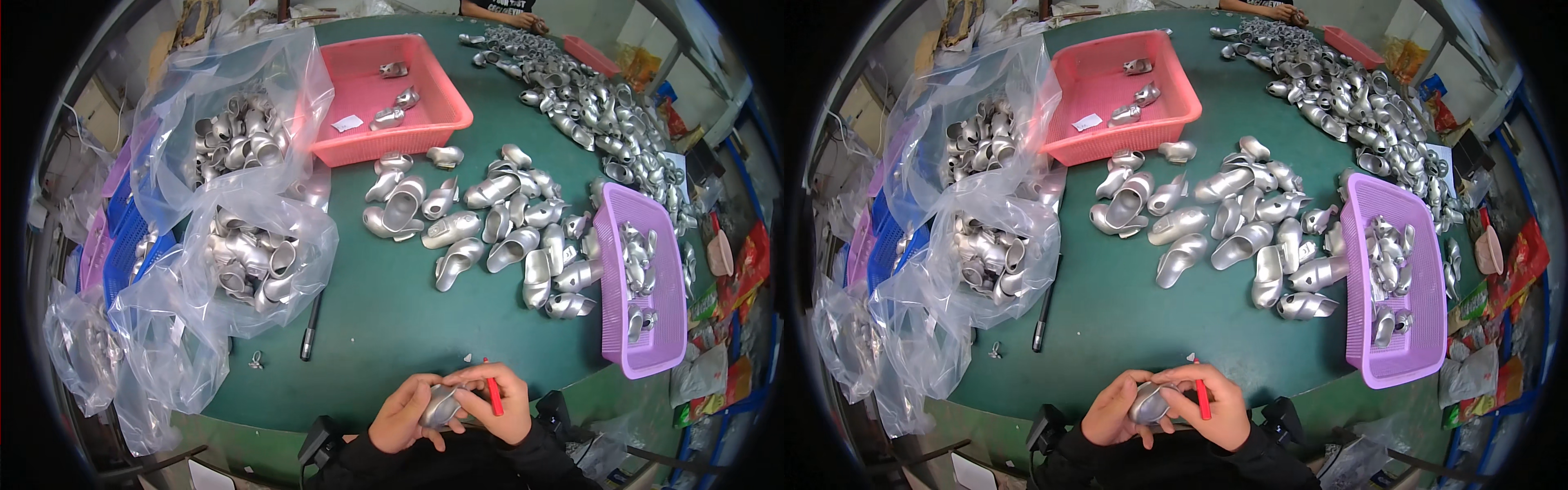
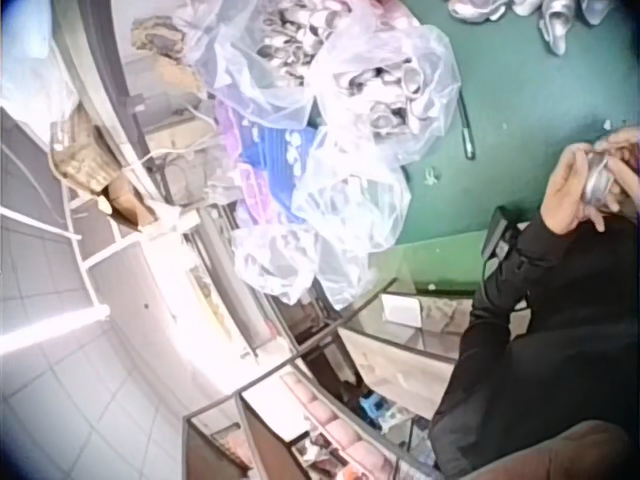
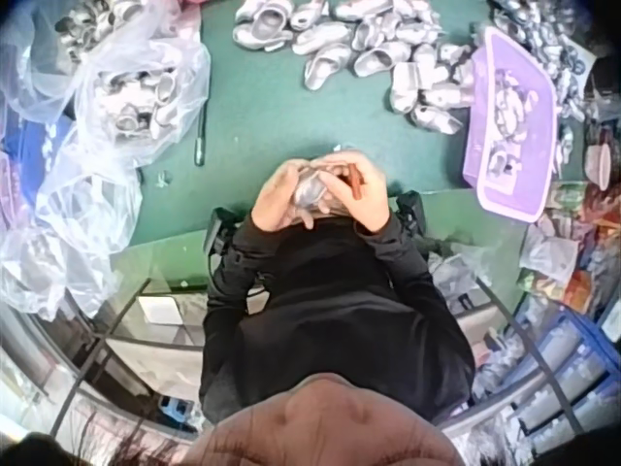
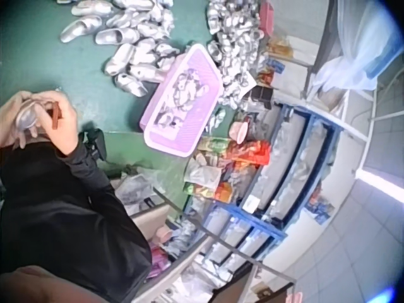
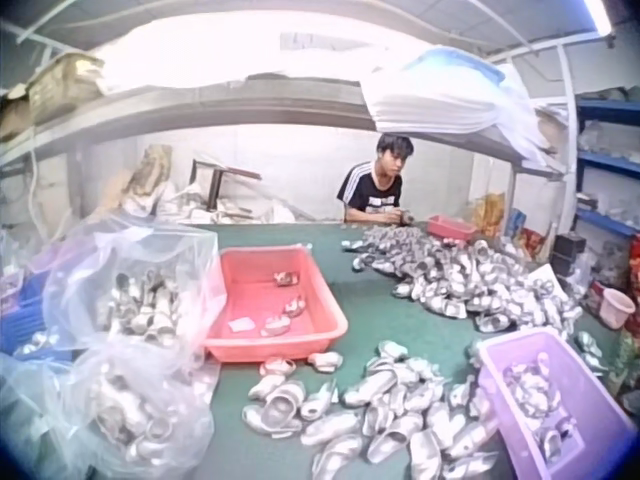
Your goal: The recorder marks small cast metal components with a red marker and sorts them into different containers.
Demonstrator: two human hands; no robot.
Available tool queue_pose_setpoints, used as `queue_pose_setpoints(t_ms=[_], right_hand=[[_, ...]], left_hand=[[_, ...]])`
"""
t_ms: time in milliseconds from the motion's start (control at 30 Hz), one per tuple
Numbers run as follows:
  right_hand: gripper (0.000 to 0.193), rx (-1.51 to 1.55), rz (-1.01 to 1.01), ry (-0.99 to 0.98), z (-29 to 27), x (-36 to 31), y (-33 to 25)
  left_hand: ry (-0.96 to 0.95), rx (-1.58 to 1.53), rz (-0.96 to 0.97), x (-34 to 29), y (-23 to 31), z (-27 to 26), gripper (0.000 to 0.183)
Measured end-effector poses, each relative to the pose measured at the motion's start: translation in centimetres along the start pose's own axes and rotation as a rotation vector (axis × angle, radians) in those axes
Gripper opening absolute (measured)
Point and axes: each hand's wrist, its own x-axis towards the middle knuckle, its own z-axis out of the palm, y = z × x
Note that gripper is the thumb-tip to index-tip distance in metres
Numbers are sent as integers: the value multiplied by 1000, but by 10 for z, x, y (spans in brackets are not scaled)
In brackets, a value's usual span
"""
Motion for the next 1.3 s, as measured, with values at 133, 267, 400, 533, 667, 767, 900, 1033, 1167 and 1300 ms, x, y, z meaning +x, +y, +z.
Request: queue_pose_setpoints(t_ms=[133, 267, 400, 533, 667, 767, 900, 1033, 1167, 1300], right_hand=[[30, 71, 133, -5, 2, 6, -1], [29, 64, 169, 35, -14, 8, 12], [19, 71, 303, 59, -13, 9, 20], [8, 83, 198, 161, -9, 13, 19], [10, -168, 159, 71, -9, 14, 21], [10, -13, 139, 225, -5, 15, 22], [11, -113, 98, 234, -8, 13, 28], [11, -212, 57, 238, -6, 16, 30], [12, -202, 38, 299, -6, 16, 31], [14, -324, 4, 278, -6, 15, 30]], left_hand=[[86, 252, 28, -4, 3, 9, 36], [308, 259, -12, -1, -2, -4, 36], [553, 733, 125, 3, -6, -5, 32], [676, 1622, 321, 4, 7, -3, 24], [645, 1918, 420, 17, 12, 8, 24], [673, 2021, 505, 24, 5, 7, 24], [632, 1974, 585, 29, 12, 7, 18], [513, 2017, 382, 35, 23, 16, 14], [415, 2054, 500, 44, 19, 12, 10], [392, 2067, 478, 46, 21, 11, 10]])
